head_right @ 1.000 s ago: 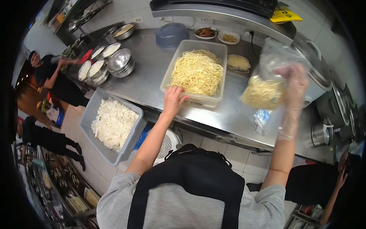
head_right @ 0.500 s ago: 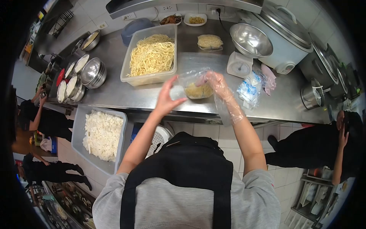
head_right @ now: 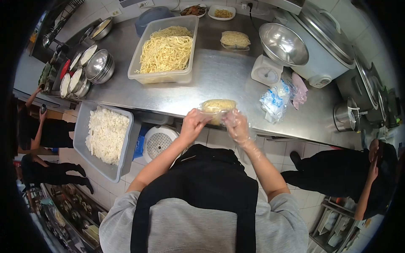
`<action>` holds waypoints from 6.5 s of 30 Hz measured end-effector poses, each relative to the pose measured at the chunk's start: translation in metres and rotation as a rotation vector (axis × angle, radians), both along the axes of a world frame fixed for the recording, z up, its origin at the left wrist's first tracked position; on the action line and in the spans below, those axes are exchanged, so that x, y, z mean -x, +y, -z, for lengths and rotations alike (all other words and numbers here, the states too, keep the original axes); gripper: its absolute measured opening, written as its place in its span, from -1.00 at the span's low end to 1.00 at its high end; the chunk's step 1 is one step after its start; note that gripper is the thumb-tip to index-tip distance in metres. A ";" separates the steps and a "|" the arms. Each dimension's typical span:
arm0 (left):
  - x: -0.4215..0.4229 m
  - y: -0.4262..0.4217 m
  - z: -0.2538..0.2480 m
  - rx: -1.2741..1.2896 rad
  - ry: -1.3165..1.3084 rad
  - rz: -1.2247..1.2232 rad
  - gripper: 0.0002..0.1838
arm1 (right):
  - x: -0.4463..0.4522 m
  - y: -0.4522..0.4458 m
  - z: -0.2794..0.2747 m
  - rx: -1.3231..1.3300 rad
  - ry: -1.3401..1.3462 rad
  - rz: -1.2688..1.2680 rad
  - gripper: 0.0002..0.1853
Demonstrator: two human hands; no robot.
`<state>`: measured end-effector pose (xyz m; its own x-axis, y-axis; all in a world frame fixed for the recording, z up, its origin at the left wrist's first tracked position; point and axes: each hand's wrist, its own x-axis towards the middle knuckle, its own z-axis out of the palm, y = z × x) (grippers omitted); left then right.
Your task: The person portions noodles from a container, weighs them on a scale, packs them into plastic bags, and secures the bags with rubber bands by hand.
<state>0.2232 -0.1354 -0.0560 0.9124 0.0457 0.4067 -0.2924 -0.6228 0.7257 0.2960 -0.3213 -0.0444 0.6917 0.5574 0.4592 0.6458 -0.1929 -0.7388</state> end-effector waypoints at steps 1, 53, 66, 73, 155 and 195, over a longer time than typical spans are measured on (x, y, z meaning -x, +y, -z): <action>0.002 -0.005 0.007 0.040 -0.082 -0.041 -0.85 | 0.003 0.001 0.003 0.032 -0.055 0.009 -0.93; -0.014 0.152 -0.088 0.733 0.222 -0.264 -0.50 | -0.310 0.093 0.098 -0.328 0.253 0.651 -0.35; -0.043 0.167 -0.065 -0.402 -0.065 -0.440 -0.57 | -0.200 0.098 0.048 -0.189 -0.175 0.459 -0.23; -0.064 0.168 -0.042 -0.688 0.028 -0.567 -0.67 | -0.111 0.063 0.006 -0.140 0.179 -0.075 -0.46; 0.493 -0.222 -0.050 0.167 0.300 -1.524 -0.53 | 0.195 0.020 -0.095 0.021 0.535 -1.018 -0.91; 0.439 -0.188 -0.046 -0.037 0.828 -1.224 -0.45 | 0.082 -0.018 -0.027 0.792 -0.259 -0.854 -0.58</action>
<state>-0.2161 -0.3238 -0.0102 0.2820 0.9423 -0.1807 0.8969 -0.1921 0.3982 0.2144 -0.3392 -0.0170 -0.1028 0.9836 -0.1484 0.8993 0.0282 -0.4365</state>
